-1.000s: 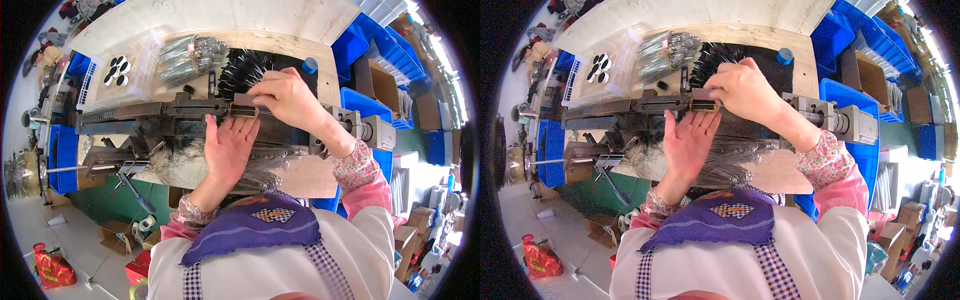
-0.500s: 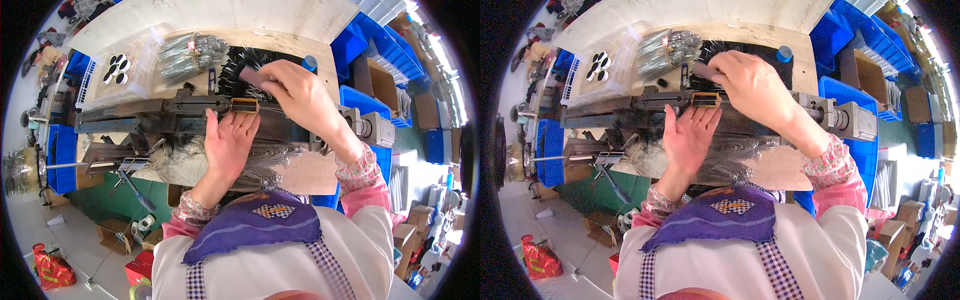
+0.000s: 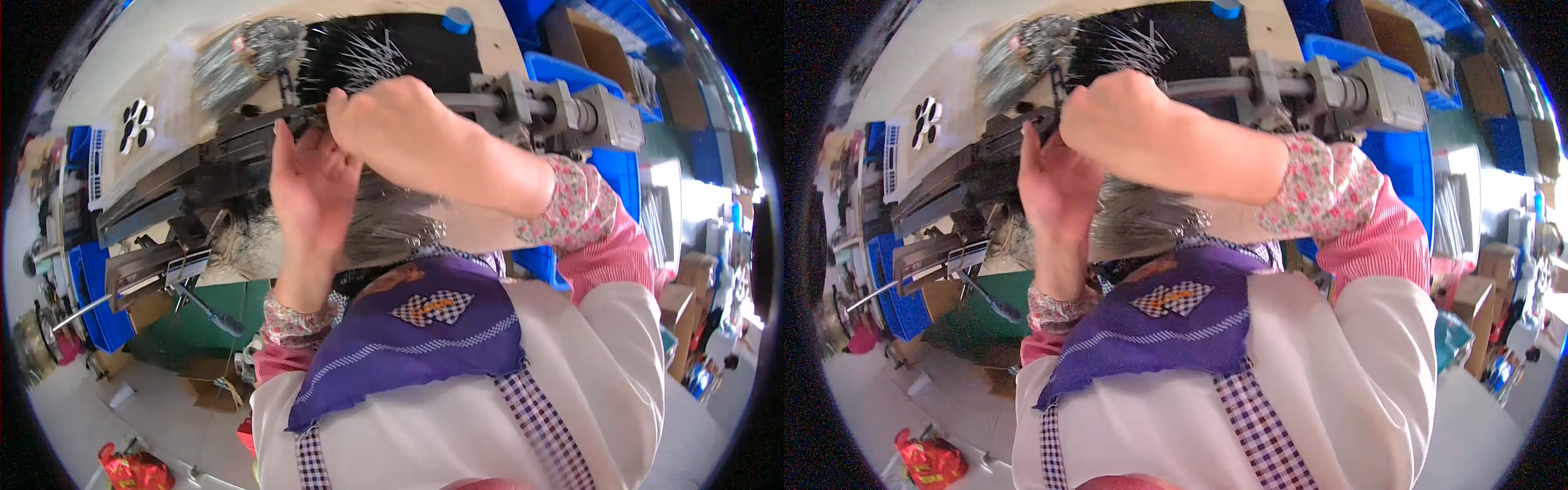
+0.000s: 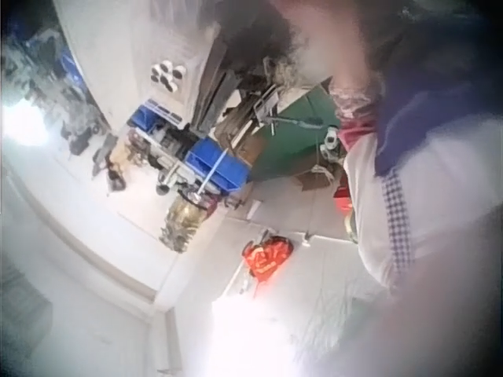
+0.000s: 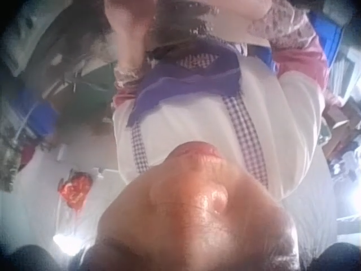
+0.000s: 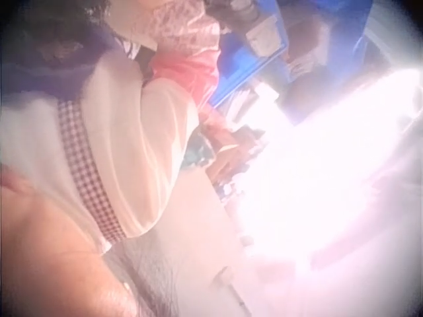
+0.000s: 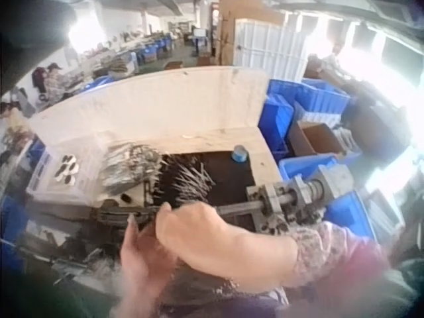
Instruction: The person is assembling small metal hooks or springs using a specialized fixture or manual press on a workbench.
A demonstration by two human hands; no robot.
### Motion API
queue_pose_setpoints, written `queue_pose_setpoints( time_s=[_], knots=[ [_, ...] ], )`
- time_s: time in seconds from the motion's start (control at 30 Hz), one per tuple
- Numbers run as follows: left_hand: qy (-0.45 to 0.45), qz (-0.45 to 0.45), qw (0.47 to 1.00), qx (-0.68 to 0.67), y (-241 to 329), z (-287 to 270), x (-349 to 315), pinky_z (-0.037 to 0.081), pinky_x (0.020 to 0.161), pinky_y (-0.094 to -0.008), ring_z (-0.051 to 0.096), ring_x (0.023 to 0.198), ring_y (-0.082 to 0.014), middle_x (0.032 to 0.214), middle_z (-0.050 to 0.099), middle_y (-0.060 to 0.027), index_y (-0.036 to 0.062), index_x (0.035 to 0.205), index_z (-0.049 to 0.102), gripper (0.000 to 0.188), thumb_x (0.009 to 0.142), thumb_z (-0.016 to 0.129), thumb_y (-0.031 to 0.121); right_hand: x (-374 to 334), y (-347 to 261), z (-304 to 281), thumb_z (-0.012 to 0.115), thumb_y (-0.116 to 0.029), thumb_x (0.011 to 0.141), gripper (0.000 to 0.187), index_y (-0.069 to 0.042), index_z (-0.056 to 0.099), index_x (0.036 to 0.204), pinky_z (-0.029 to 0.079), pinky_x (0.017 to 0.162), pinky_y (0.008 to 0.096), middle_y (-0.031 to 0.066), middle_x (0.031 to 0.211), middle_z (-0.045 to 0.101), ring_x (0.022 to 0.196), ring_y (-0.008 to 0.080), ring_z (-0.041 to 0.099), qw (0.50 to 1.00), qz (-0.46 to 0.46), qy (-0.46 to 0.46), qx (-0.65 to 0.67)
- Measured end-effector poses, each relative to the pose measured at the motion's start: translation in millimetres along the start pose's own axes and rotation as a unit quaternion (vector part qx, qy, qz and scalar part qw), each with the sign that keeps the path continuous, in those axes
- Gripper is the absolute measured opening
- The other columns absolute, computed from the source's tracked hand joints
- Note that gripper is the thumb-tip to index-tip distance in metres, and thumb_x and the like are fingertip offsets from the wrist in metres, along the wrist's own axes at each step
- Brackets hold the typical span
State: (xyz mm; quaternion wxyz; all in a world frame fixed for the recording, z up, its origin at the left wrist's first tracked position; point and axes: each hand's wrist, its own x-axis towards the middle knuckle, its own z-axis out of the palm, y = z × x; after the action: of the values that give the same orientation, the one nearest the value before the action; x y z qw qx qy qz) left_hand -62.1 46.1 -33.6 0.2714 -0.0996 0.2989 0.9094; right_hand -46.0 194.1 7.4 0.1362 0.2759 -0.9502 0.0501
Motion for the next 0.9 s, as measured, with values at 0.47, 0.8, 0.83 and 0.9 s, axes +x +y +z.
queue_pose_setpoints(
  time_s=[0.47, 0.8, 0.83, 0.9],
  knots=[
    [-0.041, -0.050, 0.998, 0.014, -60.9, -14.1, -34.1, 0.037, 0.107, -0.0410, 0.050, 0.121, -0.0312, 0.131, 0.054, -0.0167, -0.0016, 0.128, 0.050, 0.036, 0.098, 0.045, 0.019, -158.8, 2.1, 96.4, 0.058, -0.005, 0.078, 0.040, -0.012, 0.054, 0.118, 0.054, 0.058, 0.0375, 0.0094, 0.090, 0.060, 0.074, 0.0274, 0.066, 0.975, 0.158, -0.057, 0.147],
    [0.417, 0.345, 0.071, 0.838, 47.2, -163.4, -134.8, 0.028, 0.109, -0.0501, 0.035, 0.136, -0.0385, 0.149, 0.030, -0.0257, 0.0059, 0.150, 0.018, 0.076, 0.089, 0.059, 0.023, -97.3, -21.4, 126.0, 0.061, -0.009, 0.081, 0.011, -0.005, 0.053, 0.088, 0.053, 0.056, 0.0348, 0.0086, 0.073, 0.060, 0.065, 0.0279, 0.064, 0.970, 0.073, -0.026, 0.229],
    [0.451, 0.270, 0.096, 0.845, 62.3, -204.6, -150.5, 0.032, 0.107, -0.0480, 0.039, 0.132, -0.0401, 0.146, 0.034, -0.0262, 0.0051, 0.150, 0.017, 0.080, 0.087, 0.062, 0.025, -95.1, -21.1, 128.9, 0.062, -0.013, 0.082, 0.012, -0.005, 0.054, 0.086, 0.053, 0.057, 0.0354, 0.0086, 0.075, 0.062, 0.068, 0.0278, 0.065, 0.961, 0.080, -0.021, 0.264],
    [0.547, 0.162, 0.249, 0.782, 95.8, -247.3, -186.8, 0.042, 0.098, -0.0452, 0.049, 0.121, -0.0426, 0.139, 0.043, -0.0263, 0.0023, 0.150, 0.016, 0.086, 0.084, 0.066, 0.026, -95.4, -20.1, 122.6, 0.065, -0.022, 0.086, 0.020, -0.004, 0.057, 0.083, 0.053, 0.063, 0.0368, 0.0087, 0.080, 0.065, 0.072, 0.0278, 0.066, 0.930, 0.133, -0.047, 0.338]
  ],
)
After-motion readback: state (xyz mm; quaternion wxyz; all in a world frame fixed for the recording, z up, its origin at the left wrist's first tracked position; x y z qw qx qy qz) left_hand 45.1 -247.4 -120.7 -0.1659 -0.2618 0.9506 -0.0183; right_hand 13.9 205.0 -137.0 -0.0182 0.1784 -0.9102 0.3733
